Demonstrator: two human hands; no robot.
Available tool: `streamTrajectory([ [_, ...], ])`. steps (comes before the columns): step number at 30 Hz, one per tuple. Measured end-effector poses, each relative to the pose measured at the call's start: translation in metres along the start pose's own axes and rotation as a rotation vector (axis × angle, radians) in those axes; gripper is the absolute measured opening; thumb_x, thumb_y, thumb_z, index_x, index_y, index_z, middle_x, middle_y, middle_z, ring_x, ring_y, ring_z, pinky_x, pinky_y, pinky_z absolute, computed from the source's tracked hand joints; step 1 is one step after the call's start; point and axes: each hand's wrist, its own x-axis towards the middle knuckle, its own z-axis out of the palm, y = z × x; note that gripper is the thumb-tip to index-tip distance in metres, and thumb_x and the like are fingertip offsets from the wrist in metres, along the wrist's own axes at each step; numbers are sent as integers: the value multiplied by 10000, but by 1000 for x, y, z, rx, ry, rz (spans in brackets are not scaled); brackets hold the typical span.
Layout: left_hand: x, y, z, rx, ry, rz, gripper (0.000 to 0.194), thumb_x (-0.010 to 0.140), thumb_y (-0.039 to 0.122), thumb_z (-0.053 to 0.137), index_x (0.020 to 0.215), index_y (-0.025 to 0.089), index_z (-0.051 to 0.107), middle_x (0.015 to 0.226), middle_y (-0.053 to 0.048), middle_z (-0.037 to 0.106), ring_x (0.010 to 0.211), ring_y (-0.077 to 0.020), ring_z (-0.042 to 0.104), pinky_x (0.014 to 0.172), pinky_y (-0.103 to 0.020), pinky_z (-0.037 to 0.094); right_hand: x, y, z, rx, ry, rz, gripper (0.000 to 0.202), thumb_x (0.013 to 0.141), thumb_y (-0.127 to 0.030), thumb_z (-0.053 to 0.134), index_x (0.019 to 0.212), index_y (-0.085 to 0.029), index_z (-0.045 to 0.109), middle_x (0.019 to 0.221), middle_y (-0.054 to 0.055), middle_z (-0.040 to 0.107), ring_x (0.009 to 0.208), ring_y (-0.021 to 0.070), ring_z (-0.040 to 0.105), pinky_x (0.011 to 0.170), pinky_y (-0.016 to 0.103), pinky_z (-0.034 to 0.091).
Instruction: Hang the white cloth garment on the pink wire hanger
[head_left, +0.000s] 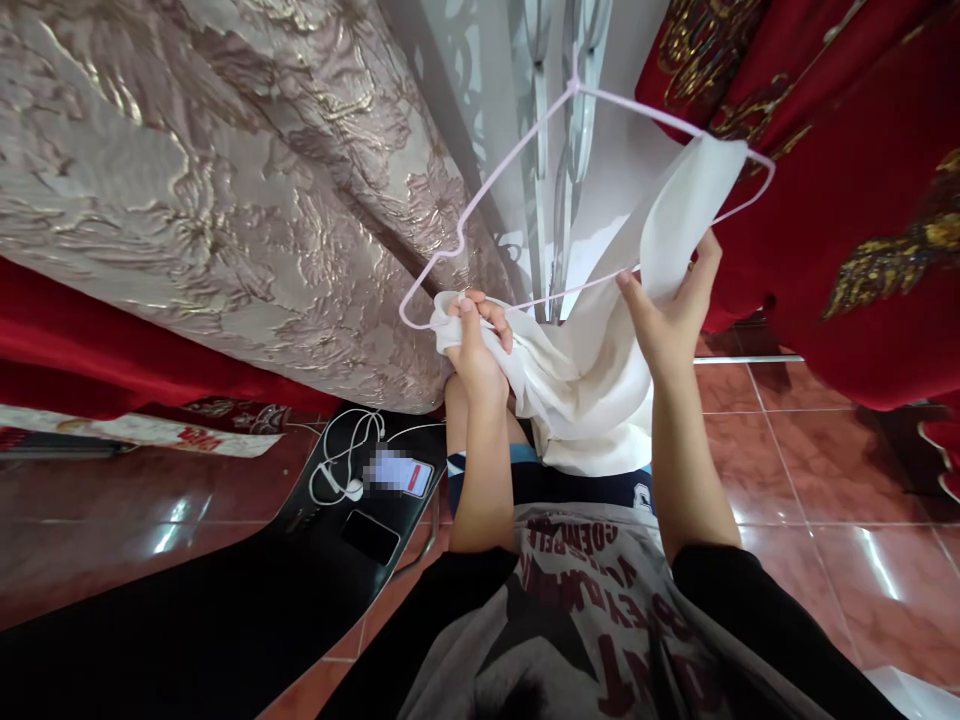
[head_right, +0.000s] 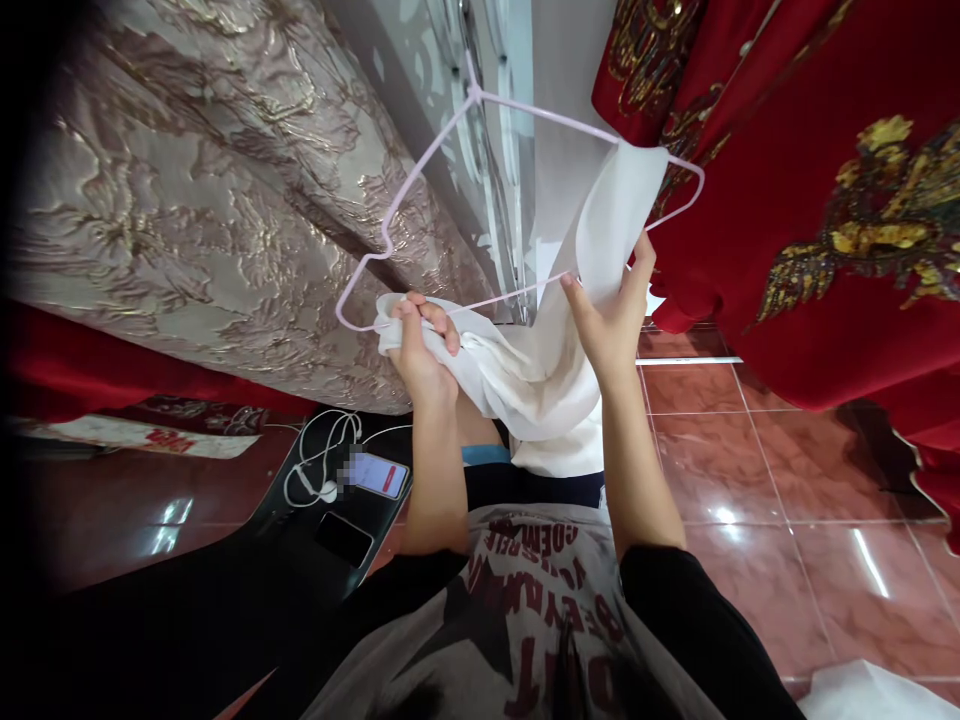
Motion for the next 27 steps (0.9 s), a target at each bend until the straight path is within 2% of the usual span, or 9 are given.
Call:
streamTrajectory([
  [3, 3, 2, -4, 4, -17, 25, 283, 1008, 406, 653, 864, 175, 575, 537, 62, 519, 338, -63, 409, 357, -179, 271, -2, -27, -3, -105, 27, 133, 401, 784, -477, 786, 1037, -191, 662, 949, 52, 668, 870, 186, 638, 849, 421, 580],
  [5, 5, 5, -6, 3, -28, 16, 272, 1009, 385, 652, 853, 175, 577, 527, 61, 510, 332, -67, 409, 354, -187, 257, 2, -43, -15, -173, 21, 198, 286, 783, -427, 778, 786, -167, 661, 710, 4, 580, 680, 135, 543, 700, 349, 531],
  [8, 6, 8, -6, 9, -24, -21, 252, 1037, 333, 600, 840, 179, 568, 516, 61, 499, 327, -72, 402, 354, -192, 254, 9, -59, -33, -230, 76, 202, 316, 785, -330, 756, 585, -166, 574, 564, -24, 421, 565, 87, 387, 579, 284, 386],
  [12, -1, 9, -1, 24, -7, -43, 238, 1060, 312, 552, 862, 180, 566, 537, 58, 513, 350, -71, 400, 374, -183, 274, 20, -74, -42, -121, 39, 174, 245, 795, -211, 698, 593, -183, 563, 585, -2, 486, 579, 99, 424, 597, 299, 370],
  [16, -7, 11, 0, 31, -7, -42, 210, 1058, 300, 557, 890, 176, 574, 554, 59, 515, 372, -66, 394, 395, -175, 290, 51, -97, -43, 177, -36, 119, 97, 796, -141, 590, 726, -183, 643, 647, 6, 541, 611, 110, 497, 607, 284, 388],
  [18, -6, 14, -2, 45, -14, -55, 211, 1051, 303, 573, 883, 175, 575, 551, 61, 504, 380, -64, 391, 399, -169, 288, 76, -105, -52, 322, -43, 188, 151, 820, -123, 528, 734, -190, 632, 650, 13, 478, 620, 120, 501, 615, 291, 416],
  [21, -2, 18, -7, 61, -26, -78, 219, 1047, 313, 586, 878, 173, 585, 550, 58, 506, 381, -62, 397, 395, -164, 290, 107, -99, -75, 472, 5, 424, 228, 881, -114, 435, 715, -213, 554, 699, 14, 344, 584, 94, 396, 587, 268, 389],
  [24, 0, 20, -9, 48, -43, -80, 217, 1058, 296, 565, 885, 168, 595, 552, 47, 532, 363, -63, 404, 383, -164, 293, 108, -76, -90, 598, 269, 589, 267, 915, -117, 280, 770, -212, 484, 747, 3, 291, 519, 75, 218, 495, 239, 261],
  [27, 0, 17, -5, 13, -36, -102, 234, 1074, 269, 522, 875, 167, 589, 540, 43, 541, 338, -63, 401, 358, -164, 268, 75, -58, -76, 587, 656, 474, 286, 936, -186, 225, 789, -206, 469, 700, -17, 311, 474, 68, 114, 453, 239, 105],
])
